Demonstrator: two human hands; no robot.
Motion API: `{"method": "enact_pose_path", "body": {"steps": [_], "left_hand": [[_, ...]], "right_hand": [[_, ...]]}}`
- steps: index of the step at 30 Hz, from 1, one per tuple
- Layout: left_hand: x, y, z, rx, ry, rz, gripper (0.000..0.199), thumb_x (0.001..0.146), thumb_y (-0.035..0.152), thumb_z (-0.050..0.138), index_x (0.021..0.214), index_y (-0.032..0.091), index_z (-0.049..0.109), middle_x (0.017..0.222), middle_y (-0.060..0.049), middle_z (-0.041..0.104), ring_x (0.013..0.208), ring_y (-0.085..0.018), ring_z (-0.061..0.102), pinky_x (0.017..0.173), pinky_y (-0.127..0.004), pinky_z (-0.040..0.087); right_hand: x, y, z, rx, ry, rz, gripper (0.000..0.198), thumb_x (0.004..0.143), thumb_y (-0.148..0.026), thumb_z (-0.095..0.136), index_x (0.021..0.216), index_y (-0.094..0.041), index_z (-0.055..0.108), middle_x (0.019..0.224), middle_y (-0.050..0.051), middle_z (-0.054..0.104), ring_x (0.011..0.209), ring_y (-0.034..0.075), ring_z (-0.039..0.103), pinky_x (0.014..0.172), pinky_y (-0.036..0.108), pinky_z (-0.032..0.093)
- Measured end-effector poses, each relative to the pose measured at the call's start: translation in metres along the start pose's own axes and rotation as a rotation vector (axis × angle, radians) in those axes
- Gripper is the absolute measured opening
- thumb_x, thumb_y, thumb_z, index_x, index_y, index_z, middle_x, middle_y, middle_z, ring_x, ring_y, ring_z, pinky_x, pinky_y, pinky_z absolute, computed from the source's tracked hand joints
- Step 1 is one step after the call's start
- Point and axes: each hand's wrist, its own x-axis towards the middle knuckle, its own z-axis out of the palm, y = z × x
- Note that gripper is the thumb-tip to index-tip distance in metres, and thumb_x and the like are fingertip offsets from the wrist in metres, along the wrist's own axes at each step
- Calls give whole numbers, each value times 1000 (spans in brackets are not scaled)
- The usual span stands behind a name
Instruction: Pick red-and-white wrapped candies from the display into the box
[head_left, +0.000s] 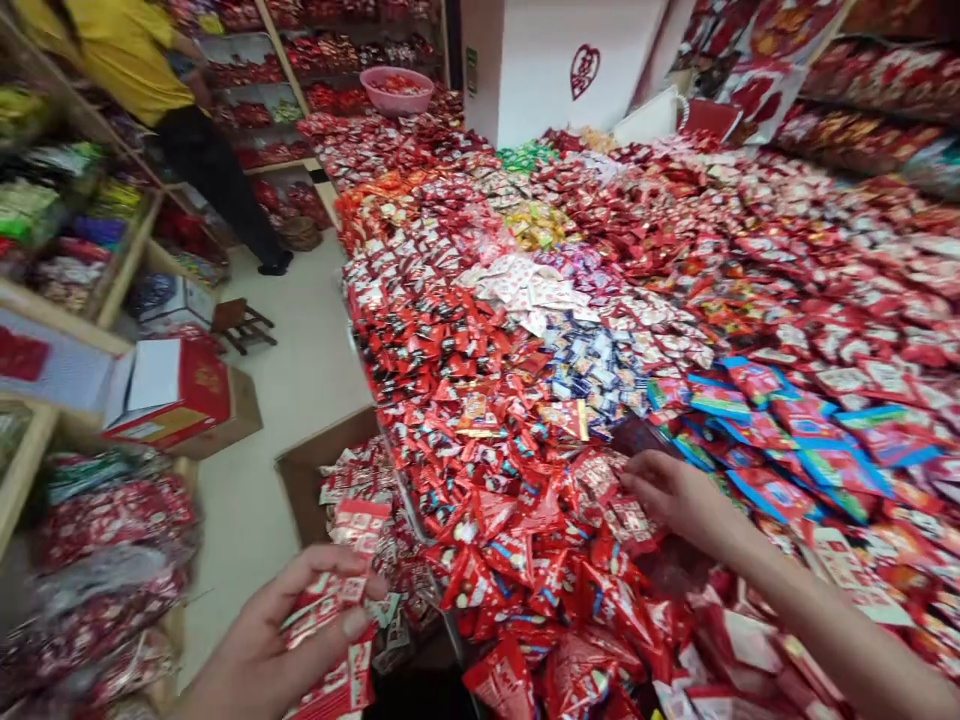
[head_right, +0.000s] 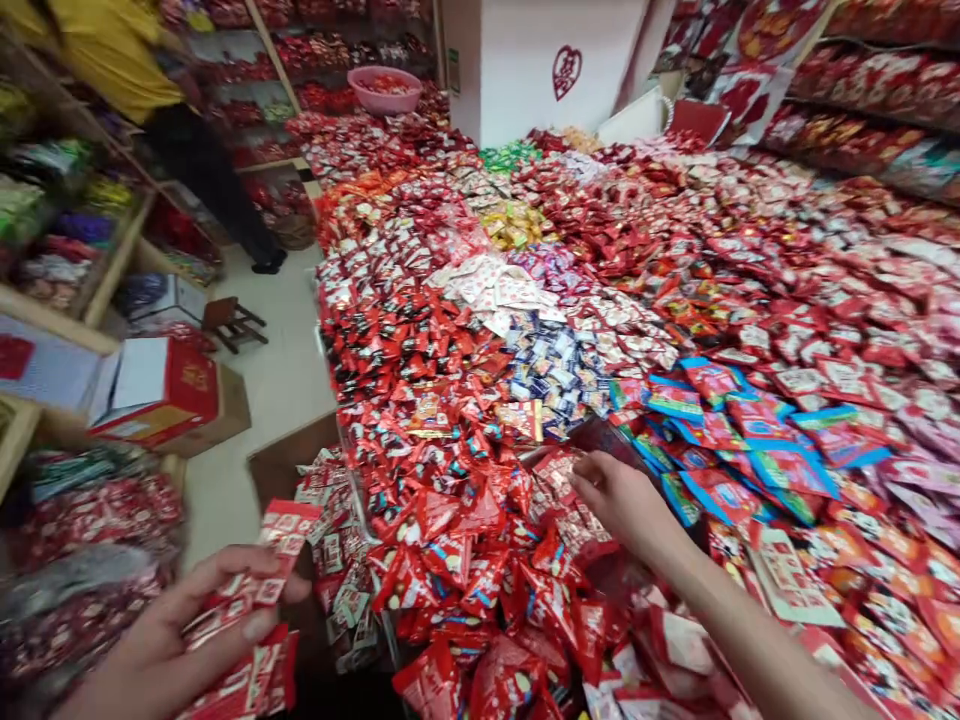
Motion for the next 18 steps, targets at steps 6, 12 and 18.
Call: {"method": "enact_pose_path", "body": {"steps": [6,12,18], "left_hand": [[7,47,16,-66,-427,157,6,77,30,57,78,26,53,82,4,64,79,-13,56,75,-24,42],[6,46,27,-43,-511,273,3,78,25,53,77,25,50,83,4,62,79,-14,54,75,-25,41],[1,32,31,-32,-278,268,10,76,33,53,72,24,52,72,4,56,72,-14,52,69,-24,40]], "right_hand": [[-80,-105,55,719,-542,-135,37,71,-48,64,93,-19,58,73,-1,56,60,9,49,54,22,37],[-76,-140,99,1129,-500,-94,31,66,-42,72,78,-16,59,61,-4,55,47,4,44,47,18,33],[-86,-141,109,1227,-396,-77,27,62,-33,77,71,-16,58,62,-4,58,55,6,49,55,20,38]]}}
